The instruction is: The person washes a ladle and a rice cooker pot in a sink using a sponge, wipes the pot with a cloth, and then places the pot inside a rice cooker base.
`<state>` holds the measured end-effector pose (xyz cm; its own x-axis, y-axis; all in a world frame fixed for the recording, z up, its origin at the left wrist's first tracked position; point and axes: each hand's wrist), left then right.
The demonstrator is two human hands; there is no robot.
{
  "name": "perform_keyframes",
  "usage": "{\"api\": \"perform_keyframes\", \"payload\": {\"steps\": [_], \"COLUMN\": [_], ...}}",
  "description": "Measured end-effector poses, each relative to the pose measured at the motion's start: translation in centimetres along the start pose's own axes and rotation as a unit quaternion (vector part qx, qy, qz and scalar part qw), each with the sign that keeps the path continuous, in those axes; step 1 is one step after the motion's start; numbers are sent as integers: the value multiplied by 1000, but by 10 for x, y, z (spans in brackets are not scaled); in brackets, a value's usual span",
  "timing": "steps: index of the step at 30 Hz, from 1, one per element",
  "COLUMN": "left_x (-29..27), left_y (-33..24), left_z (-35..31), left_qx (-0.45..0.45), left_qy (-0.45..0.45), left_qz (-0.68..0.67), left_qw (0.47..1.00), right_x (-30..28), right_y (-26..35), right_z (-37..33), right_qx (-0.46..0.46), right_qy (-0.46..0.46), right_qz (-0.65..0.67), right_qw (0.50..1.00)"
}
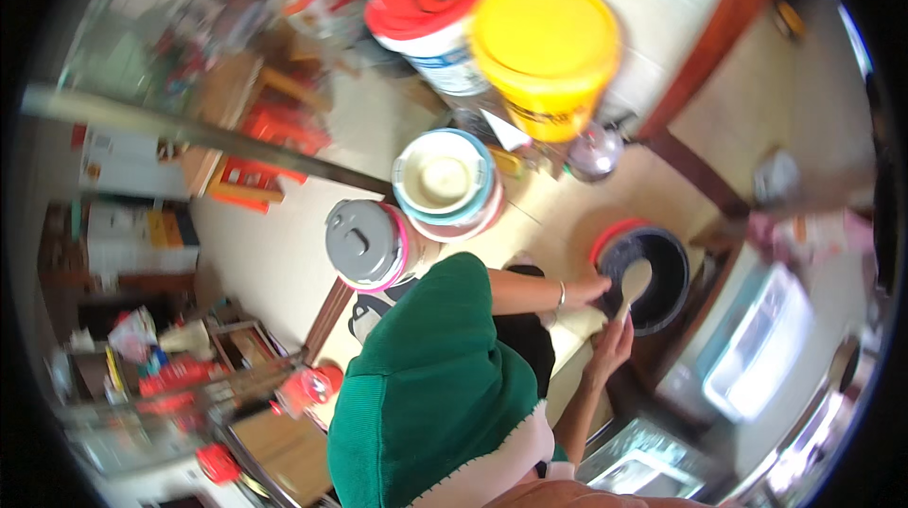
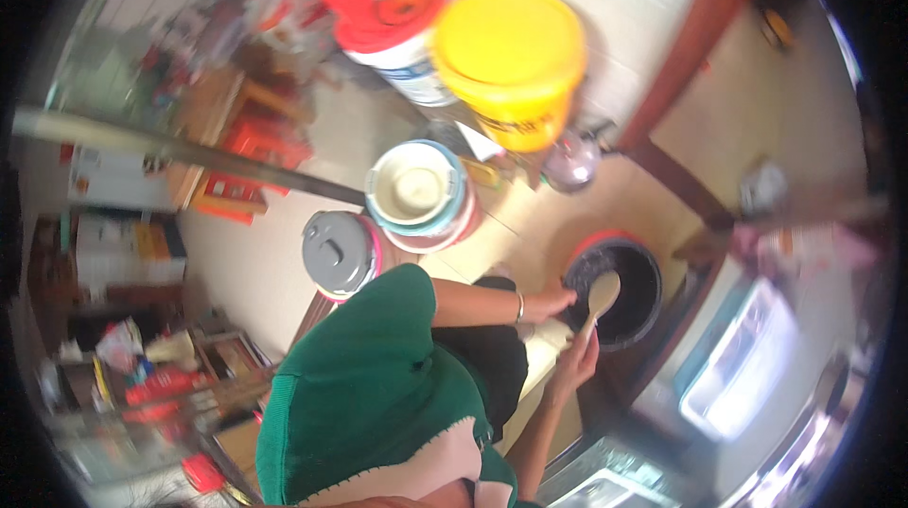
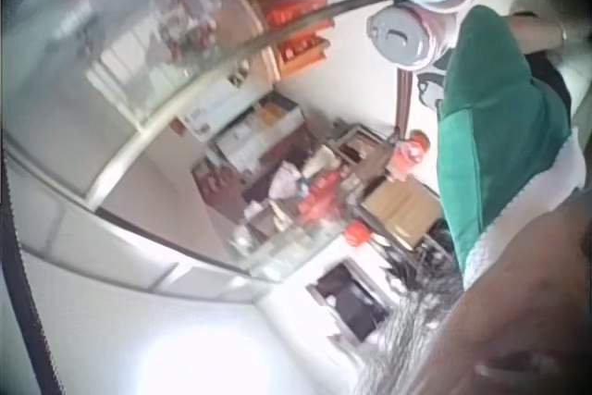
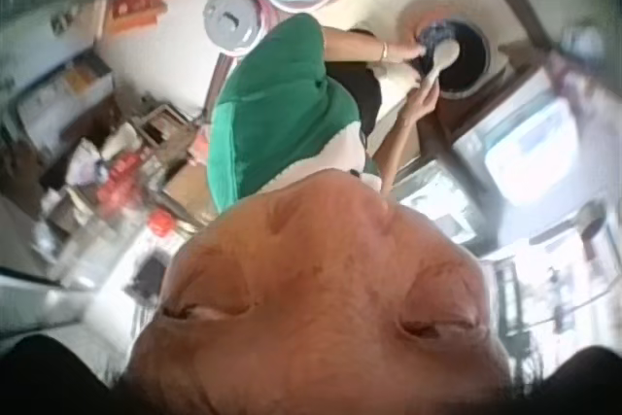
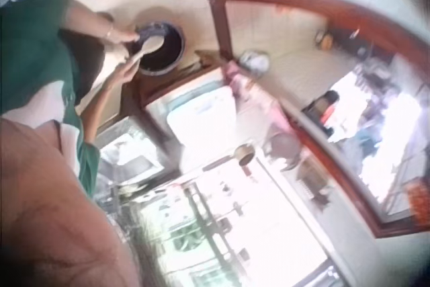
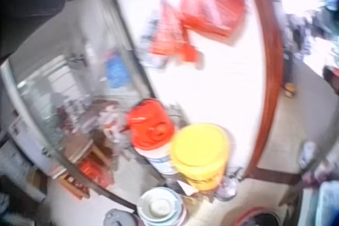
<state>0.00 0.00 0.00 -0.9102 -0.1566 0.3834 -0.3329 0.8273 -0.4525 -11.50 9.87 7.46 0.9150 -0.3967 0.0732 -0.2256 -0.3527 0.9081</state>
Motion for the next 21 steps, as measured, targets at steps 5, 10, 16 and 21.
{"api": "perform_keyframes", "payload": {"steps": [5, 10, 16, 21], "left_x": [-9, -71, -100, -127], "left_y": [-9, -67, -148, -190], "left_z": [-39, -41, -78, -95], "left_qx": [198, 261, 175, 169], "left_qy": [-143, -230, -243, -215], "left_qz": [108, 149, 145, 126], "left_qw": [964, 926, 943, 954], "right_x": [15, 100, 152, 186], "right_y": [60, 101, 125, 138], "right_z": [-27, -12, 20, 22], "right_qx": [-2, -29, -36, -56], "right_qy": [24, 87, 140, 153], "right_qz": [-41, -99, -91, -88], "right_qw": [999, 991, 985, 983]}}
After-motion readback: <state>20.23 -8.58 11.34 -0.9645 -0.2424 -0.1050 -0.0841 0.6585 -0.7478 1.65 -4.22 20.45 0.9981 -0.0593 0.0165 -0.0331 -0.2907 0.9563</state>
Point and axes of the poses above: each hand's wrist, its own z-axis towards the middle knuckle, its own x-axis out of the palm, y = z × x
